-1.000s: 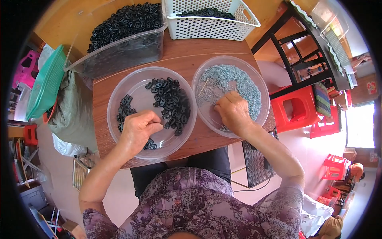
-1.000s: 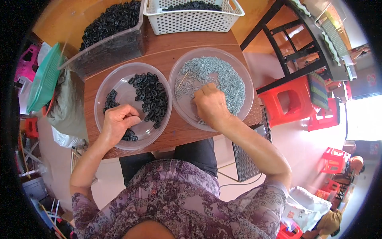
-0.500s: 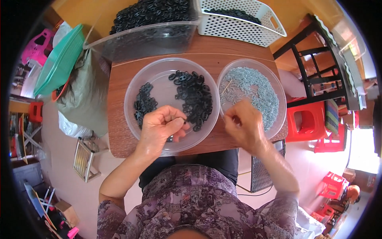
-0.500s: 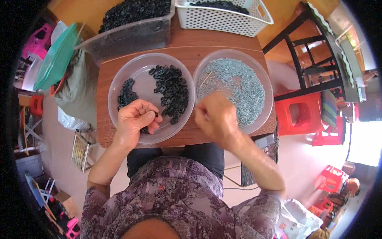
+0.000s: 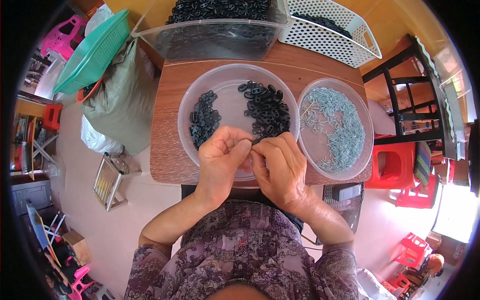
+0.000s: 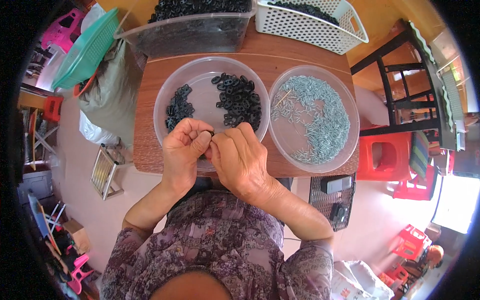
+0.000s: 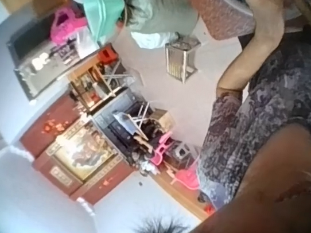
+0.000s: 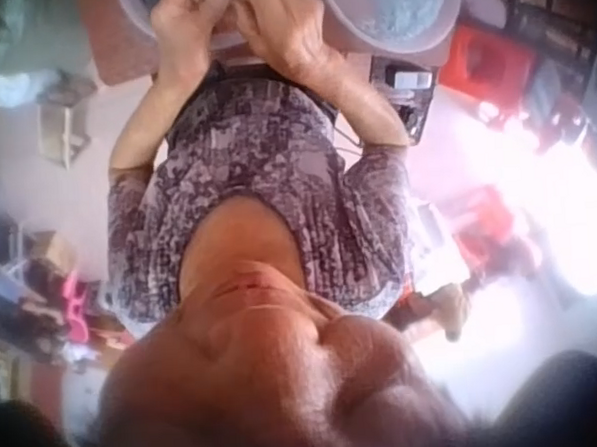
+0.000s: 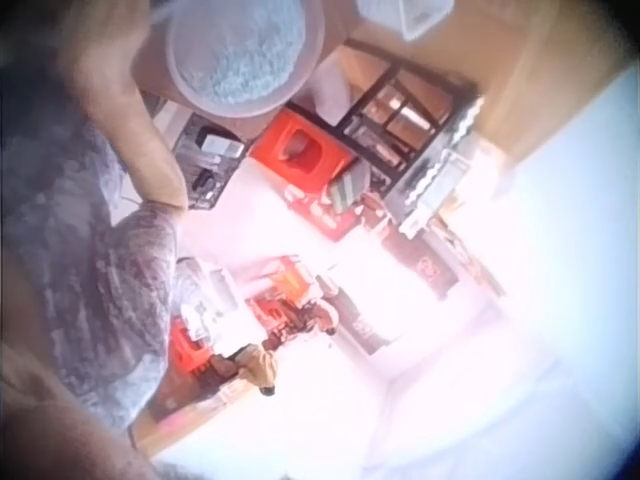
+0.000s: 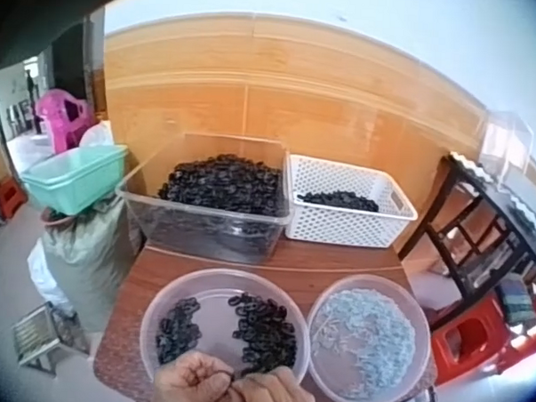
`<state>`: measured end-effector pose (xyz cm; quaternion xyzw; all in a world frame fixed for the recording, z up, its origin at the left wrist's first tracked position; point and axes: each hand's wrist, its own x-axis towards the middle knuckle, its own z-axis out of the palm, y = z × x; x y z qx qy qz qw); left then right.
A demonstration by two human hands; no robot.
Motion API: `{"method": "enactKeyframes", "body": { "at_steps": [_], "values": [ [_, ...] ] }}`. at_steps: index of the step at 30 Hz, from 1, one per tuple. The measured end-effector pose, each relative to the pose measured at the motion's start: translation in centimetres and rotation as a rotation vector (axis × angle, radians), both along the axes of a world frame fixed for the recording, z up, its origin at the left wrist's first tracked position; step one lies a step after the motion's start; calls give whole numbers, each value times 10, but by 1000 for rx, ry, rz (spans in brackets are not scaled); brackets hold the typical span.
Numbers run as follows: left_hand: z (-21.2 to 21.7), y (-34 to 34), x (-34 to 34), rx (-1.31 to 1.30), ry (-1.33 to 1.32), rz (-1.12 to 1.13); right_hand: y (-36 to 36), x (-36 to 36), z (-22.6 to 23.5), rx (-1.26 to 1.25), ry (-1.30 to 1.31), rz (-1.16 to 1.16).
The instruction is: The person assembles plastic cord locks by fitting the components together by hand and placing the assembled pieces into a basket.
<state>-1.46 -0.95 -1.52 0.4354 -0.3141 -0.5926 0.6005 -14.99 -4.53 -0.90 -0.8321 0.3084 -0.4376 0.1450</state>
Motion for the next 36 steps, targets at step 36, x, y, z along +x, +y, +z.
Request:
{"method": "enactKeyframes", "body": {
  "at_steps": [36],
  "values": [
    [6, -10, 21, -468, -853, -20, 10, 8, 2, 1195, -718, -60]
  ]
}}
